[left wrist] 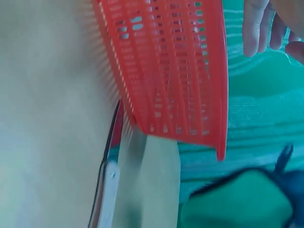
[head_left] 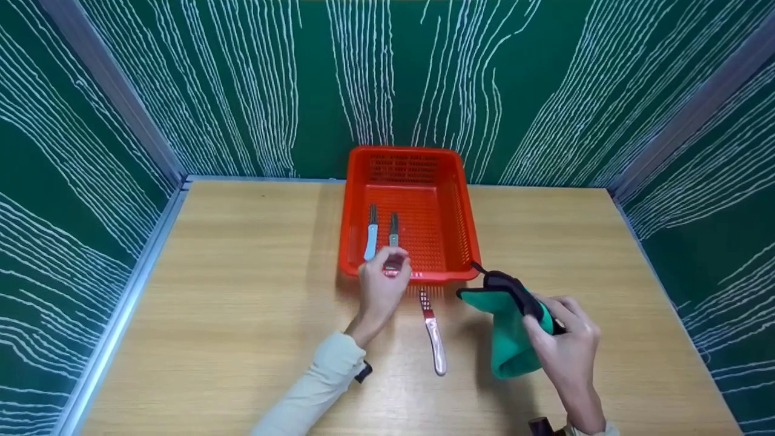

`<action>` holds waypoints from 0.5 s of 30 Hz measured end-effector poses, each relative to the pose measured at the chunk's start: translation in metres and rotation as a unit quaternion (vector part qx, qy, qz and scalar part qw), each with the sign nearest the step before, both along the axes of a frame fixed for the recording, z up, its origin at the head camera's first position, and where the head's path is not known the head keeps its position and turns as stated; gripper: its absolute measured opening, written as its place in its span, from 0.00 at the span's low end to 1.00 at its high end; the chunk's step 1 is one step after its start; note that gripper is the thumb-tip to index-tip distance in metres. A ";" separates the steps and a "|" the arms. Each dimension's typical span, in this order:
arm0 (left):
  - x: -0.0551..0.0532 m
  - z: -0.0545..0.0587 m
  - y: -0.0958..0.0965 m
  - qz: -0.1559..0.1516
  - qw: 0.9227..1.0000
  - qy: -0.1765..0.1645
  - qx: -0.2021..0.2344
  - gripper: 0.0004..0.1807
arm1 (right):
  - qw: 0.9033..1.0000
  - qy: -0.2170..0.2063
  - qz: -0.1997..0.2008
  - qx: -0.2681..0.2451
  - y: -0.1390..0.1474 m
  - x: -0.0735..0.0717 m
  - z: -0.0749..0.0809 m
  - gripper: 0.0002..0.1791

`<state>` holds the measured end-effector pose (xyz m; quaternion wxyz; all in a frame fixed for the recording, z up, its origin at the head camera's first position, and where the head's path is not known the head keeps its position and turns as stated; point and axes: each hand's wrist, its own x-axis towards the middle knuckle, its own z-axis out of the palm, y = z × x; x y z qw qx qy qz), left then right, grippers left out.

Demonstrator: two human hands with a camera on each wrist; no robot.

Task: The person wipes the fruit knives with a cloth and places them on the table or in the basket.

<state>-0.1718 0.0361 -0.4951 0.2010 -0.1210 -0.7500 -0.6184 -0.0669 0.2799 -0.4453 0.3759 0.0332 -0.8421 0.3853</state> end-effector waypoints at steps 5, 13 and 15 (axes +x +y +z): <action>0.020 -0.009 0.011 -0.029 0.999 -0.006 -0.024 0.09 | 1.000 0.005 0.001 -0.022 -0.011 0.005 0.019 0.11; 0.046 -0.025 0.021 -0.072 0.988 -0.051 -0.129 0.08 | 0.999 0.016 0.000 -0.030 -0.016 0.006 0.023 0.09; 0.050 -0.029 0.022 -0.083 0.980 -0.077 -0.162 0.07 | 1.000 0.012 0.003 -0.028 -0.016 0.006 0.022 0.09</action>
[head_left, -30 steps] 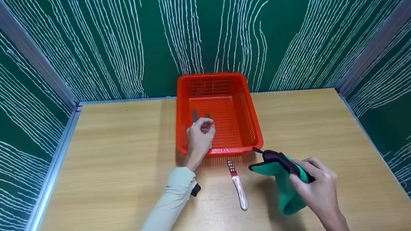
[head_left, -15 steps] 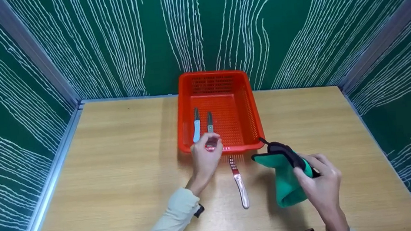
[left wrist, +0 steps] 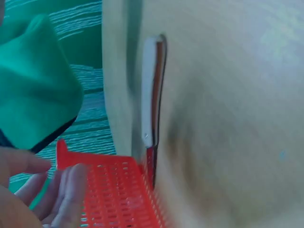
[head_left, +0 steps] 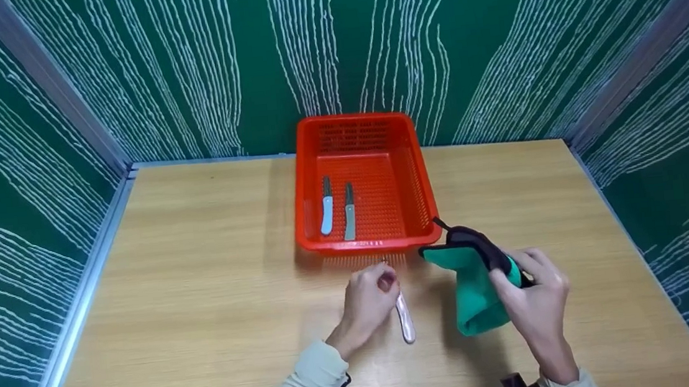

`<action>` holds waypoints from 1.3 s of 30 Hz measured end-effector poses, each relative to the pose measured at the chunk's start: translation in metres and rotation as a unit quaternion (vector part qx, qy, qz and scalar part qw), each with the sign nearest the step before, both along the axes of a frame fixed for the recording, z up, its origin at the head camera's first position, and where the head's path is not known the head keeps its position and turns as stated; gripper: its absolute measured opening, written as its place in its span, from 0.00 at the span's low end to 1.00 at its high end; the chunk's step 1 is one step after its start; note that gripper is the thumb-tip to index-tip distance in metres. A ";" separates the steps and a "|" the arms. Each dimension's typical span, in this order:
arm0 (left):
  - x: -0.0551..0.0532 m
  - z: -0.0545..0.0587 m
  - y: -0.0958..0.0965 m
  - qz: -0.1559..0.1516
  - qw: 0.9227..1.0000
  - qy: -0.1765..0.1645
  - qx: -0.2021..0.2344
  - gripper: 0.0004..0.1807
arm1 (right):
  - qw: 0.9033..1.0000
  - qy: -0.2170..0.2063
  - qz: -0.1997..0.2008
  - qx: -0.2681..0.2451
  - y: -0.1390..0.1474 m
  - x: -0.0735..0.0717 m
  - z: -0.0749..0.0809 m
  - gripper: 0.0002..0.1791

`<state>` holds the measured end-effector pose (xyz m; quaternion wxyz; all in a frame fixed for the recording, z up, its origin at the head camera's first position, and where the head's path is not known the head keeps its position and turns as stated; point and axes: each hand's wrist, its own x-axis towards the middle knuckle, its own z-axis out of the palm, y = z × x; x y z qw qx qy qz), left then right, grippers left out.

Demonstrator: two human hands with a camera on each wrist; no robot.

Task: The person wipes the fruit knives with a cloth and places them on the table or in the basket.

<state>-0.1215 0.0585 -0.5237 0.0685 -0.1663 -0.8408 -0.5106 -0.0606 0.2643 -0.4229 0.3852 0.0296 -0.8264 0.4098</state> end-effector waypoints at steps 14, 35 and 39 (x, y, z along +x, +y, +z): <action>0.012 -0.033 0.038 -0.026 0.949 -0.081 -0.303 0.21 | 1.000 0.002 0.003 -0.010 -0.001 0.002 -0.002 0.09; -0.001 -0.032 0.003 -0.021 0.952 -0.033 -0.304 0.03 | 0.999 -0.027 -0.009 -0.031 0.007 0.003 -0.011 0.09; -0.005 -0.030 -0.002 -0.035 0.964 -0.069 -0.254 0.07 | 0.999 -0.025 -0.008 -0.034 0.008 0.002 -0.013 0.09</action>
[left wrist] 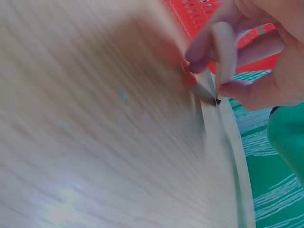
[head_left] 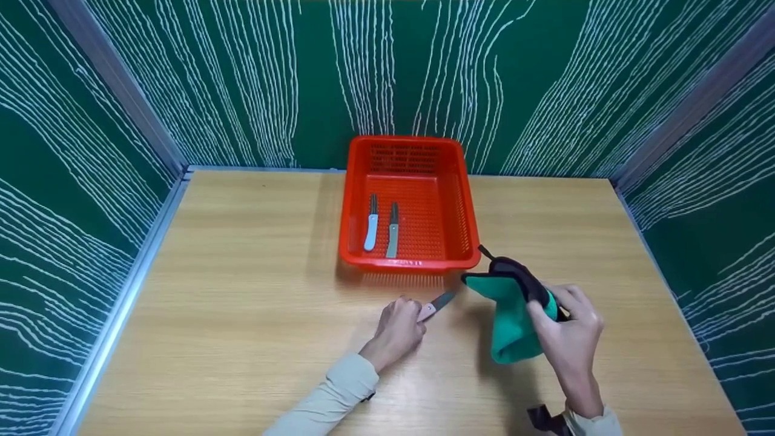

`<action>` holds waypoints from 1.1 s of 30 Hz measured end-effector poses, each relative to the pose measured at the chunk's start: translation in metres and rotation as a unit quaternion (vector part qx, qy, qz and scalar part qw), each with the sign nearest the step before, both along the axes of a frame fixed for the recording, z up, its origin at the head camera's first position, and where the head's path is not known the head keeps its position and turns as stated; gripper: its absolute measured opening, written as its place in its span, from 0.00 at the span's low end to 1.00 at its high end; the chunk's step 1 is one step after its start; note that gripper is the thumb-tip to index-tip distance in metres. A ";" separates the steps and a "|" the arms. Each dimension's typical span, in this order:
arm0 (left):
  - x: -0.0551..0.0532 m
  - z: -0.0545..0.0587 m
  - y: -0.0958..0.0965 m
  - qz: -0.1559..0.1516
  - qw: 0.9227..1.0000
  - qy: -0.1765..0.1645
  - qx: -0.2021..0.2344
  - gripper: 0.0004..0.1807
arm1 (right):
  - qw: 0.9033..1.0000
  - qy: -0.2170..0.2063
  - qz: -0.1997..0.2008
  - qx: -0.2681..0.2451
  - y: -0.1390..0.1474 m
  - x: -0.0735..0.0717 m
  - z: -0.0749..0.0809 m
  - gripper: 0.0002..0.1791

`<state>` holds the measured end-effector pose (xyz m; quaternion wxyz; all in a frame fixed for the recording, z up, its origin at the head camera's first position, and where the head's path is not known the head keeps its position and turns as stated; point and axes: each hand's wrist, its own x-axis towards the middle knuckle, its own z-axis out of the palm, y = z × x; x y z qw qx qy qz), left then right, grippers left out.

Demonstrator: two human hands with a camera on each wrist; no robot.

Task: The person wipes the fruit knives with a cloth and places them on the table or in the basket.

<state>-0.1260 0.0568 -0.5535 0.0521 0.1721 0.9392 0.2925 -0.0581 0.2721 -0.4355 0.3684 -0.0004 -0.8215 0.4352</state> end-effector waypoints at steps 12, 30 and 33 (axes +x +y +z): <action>-0.003 -0.008 -0.014 -0.024 0.988 0.009 0.151 0.10 | 1.000 0.012 -0.004 0.008 0.000 0.003 0.004 0.09; 0.009 0.015 -0.033 -0.111 0.943 0.009 0.315 0.13 | 0.999 -0.004 -0.043 0.004 0.022 0.000 -0.013 0.09; 0.013 0.020 -0.034 -0.122 0.935 0.029 0.333 0.13 | 0.999 0.000 -0.045 0.017 0.021 0.000 -0.010 0.10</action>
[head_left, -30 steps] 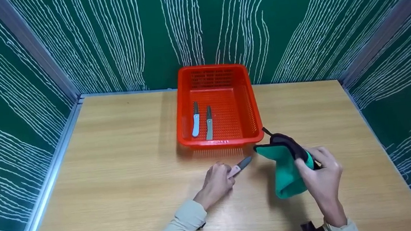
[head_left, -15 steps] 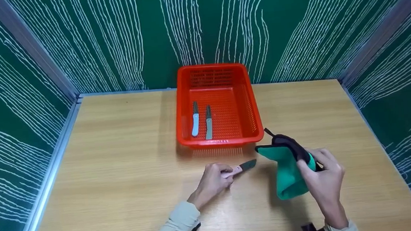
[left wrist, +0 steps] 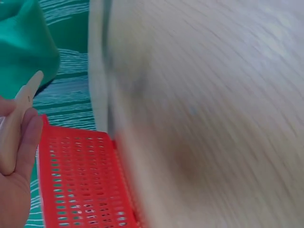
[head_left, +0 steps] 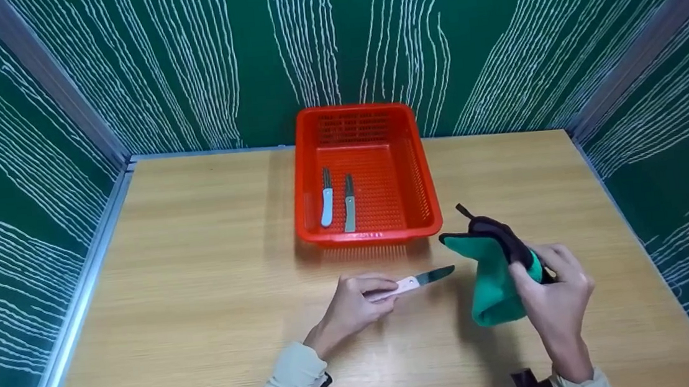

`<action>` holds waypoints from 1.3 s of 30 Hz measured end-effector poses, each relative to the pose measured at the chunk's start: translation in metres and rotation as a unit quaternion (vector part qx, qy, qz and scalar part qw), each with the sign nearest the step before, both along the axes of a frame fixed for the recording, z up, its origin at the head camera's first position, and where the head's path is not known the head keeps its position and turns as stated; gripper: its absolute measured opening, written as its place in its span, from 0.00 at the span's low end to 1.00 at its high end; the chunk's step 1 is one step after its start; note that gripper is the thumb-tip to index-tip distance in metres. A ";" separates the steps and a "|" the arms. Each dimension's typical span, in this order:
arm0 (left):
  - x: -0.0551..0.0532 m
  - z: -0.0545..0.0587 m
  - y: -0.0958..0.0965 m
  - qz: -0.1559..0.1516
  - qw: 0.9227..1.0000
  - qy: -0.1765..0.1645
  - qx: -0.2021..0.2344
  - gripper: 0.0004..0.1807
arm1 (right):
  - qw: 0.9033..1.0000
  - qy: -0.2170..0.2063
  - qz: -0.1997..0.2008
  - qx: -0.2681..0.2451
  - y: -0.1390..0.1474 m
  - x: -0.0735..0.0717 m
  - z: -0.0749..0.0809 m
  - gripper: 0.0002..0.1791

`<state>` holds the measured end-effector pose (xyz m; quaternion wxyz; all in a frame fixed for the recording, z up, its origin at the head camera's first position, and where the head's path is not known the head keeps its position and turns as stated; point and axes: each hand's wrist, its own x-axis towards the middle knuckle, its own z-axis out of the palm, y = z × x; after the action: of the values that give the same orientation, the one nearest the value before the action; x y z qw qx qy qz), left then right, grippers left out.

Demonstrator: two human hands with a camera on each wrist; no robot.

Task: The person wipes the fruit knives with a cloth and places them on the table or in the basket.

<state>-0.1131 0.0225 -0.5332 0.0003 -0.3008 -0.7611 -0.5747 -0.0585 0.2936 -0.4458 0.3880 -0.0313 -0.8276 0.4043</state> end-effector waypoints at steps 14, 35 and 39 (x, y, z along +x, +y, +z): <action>0.019 0.050 -0.001 0.001 0.989 0.032 0.147 0.11 | 0.991 0.054 0.105 0.064 -0.043 0.002 0.004 0.16; 0.039 0.071 0.003 0.062 0.974 -0.021 0.215 0.09 | 0.946 -0.030 0.175 0.272 -0.064 0.014 0.008 0.30; 0.039 0.071 0.003 0.059 0.971 0.015 0.230 0.08 | 0.947 -0.022 0.177 0.269 -0.059 0.013 0.005 0.28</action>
<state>-0.0740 0.0260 -0.4622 0.1148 -0.2563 -0.6249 -0.7285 -0.0455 0.2347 -0.4406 0.2858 0.2118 -0.9064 0.2279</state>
